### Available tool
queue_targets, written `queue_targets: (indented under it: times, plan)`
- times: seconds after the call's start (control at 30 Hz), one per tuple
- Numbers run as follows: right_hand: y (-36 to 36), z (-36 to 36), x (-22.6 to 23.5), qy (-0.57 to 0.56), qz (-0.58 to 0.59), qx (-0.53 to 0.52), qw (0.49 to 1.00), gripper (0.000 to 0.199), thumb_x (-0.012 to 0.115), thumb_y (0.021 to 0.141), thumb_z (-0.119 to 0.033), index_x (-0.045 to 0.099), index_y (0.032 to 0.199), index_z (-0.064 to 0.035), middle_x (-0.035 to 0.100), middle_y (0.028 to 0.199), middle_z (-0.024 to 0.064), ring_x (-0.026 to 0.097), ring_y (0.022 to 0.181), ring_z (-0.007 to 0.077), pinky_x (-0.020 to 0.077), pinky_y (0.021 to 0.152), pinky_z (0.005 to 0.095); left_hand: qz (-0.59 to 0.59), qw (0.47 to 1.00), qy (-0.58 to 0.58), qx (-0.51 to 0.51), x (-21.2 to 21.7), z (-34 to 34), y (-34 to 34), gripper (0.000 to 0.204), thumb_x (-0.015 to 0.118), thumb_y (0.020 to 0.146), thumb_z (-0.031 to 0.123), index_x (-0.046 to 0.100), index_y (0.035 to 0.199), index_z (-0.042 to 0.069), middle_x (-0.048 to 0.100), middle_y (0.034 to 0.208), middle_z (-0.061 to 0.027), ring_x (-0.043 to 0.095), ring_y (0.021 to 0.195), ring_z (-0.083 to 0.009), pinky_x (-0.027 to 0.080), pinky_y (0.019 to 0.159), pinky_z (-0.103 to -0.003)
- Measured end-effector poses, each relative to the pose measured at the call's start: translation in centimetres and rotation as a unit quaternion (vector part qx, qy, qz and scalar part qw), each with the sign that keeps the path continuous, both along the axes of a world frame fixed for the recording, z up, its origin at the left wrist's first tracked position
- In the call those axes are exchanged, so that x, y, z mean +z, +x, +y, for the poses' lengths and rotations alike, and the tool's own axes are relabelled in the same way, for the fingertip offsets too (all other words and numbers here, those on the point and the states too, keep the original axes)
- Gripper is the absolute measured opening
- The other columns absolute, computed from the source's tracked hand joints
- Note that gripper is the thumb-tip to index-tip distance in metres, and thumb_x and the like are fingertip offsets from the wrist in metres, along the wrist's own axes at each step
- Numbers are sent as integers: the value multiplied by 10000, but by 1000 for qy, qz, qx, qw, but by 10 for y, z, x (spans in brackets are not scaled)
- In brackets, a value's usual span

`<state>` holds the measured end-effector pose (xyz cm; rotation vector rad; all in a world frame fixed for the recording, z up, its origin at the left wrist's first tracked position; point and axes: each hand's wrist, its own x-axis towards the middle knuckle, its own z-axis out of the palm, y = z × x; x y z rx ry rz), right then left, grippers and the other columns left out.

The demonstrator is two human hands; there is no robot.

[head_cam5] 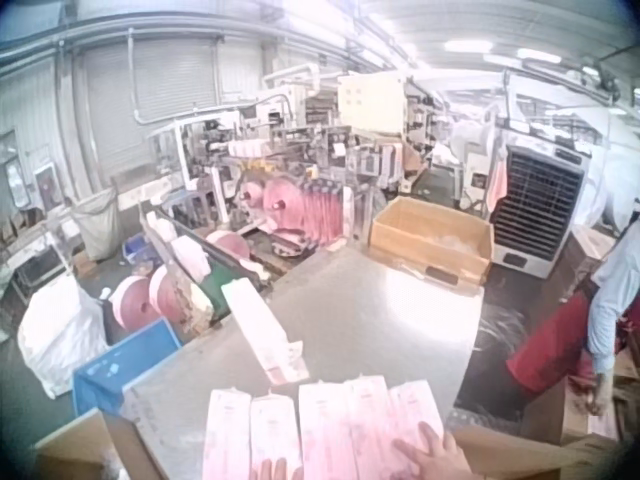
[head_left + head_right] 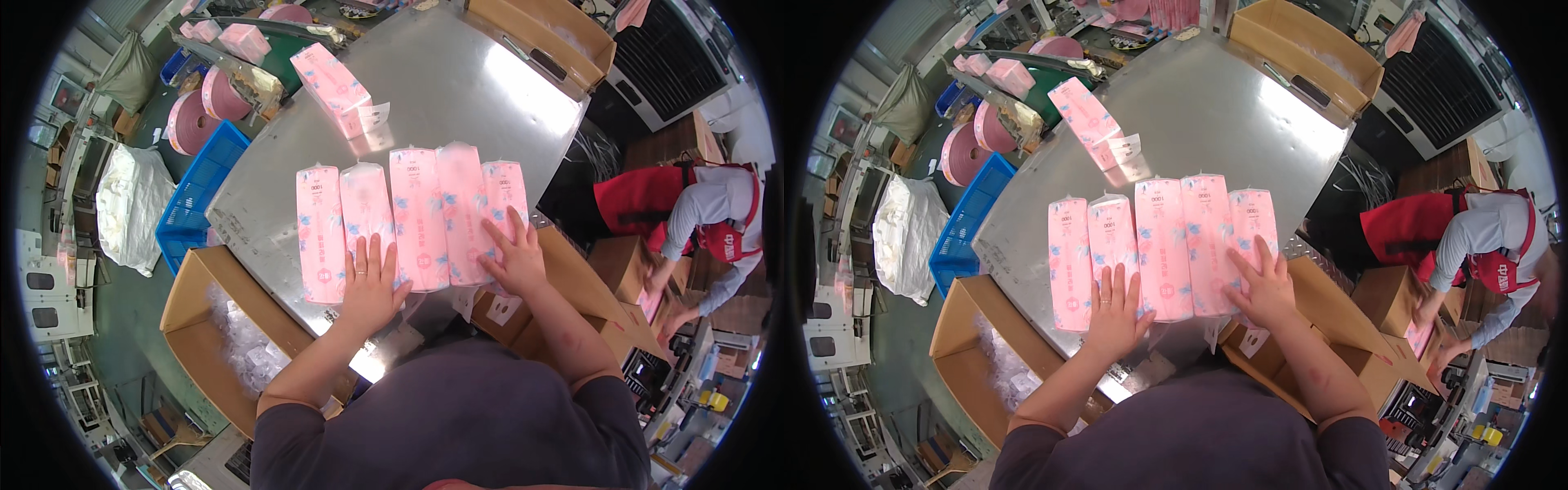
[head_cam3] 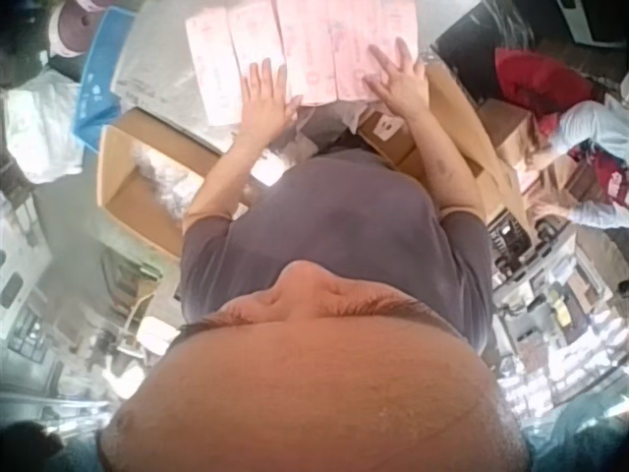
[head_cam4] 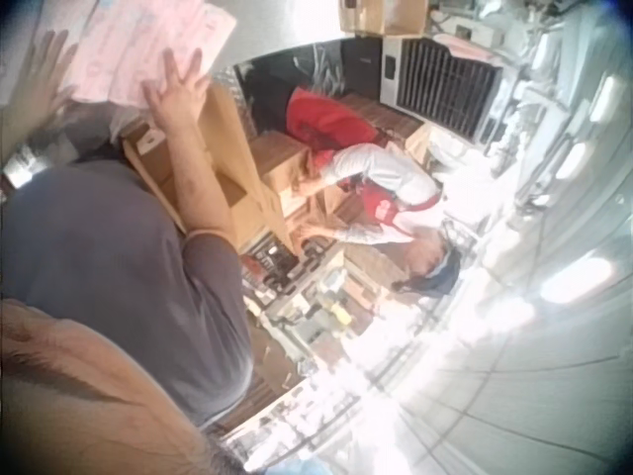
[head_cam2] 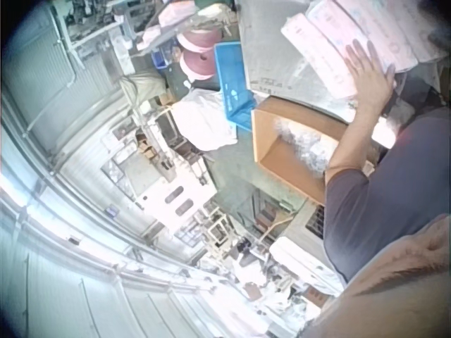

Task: The person packs bundles of pink product into cardboard boxes, places the boxes on a conveyor belt, and feeds them into a taping machine while working alongside another person.

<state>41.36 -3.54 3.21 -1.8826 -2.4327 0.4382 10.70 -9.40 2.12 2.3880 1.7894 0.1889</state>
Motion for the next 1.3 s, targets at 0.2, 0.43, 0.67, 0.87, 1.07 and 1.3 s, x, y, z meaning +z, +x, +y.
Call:
queue_targets:
  times: [0.2,0.43,0.67,0.87,1.07,1.3]
  plan:
    - [1,-3,2,-1,2,-3,1000,652,572,867,-597,422,1469,-398,197,1603,134,341,1313,532,414,1023,582,40,999,6,24,-11,7,-7,718,565,926,386,339,1499,15,243,1583,-224,187,1482,-403,178,1184,-547]
    - [3,-4,-3,20,1,-14,1000,637,572,872,-583,429,1464,-397,220,1597,127,352,1310,533,434,1010,566,-60,987,-63,138,10,24,2,715,558,922,370,334,1496,7,302,1570,-187,242,1468,-381,201,1193,-493]
    - [-1,-3,-4,47,-9,-10,999,638,596,858,-566,442,1455,-402,271,1569,128,386,1286,500,463,983,544,-20,993,12,113,-16,28,0,676,515,957,311,308,1484,-58,273,1574,-233,224,1466,-418,197,1197,-492]
    - [-3,-4,1,19,-10,-21,1000,628,630,849,-509,479,1441,-364,261,1568,142,402,1256,489,429,1027,546,-21,996,3,81,-17,29,2,624,475,979,263,304,1486,-59,248,1583,-235,214,1476,-396,185,1203,-484]
    - [-5,-2,1,18,2,-25,1000,651,641,873,-434,432,1477,-307,238,1580,157,385,1313,452,419,1048,521,-79,994,-11,75,-14,29,-5,657,520,974,284,293,1497,-42,258,1582,-227,233,1469,-401,209,1202,-464]
    - [52,29,-56,-176,567,-197,780,749,598,975,-319,204,1556,-61,406,1493,212,496,1293,339,437,1053,364,-644,705,-146,258,-60,53,-154,647,420,1042,458,317,1519,32,493,1444,-139,498,1314,-266,410,1090,-387]
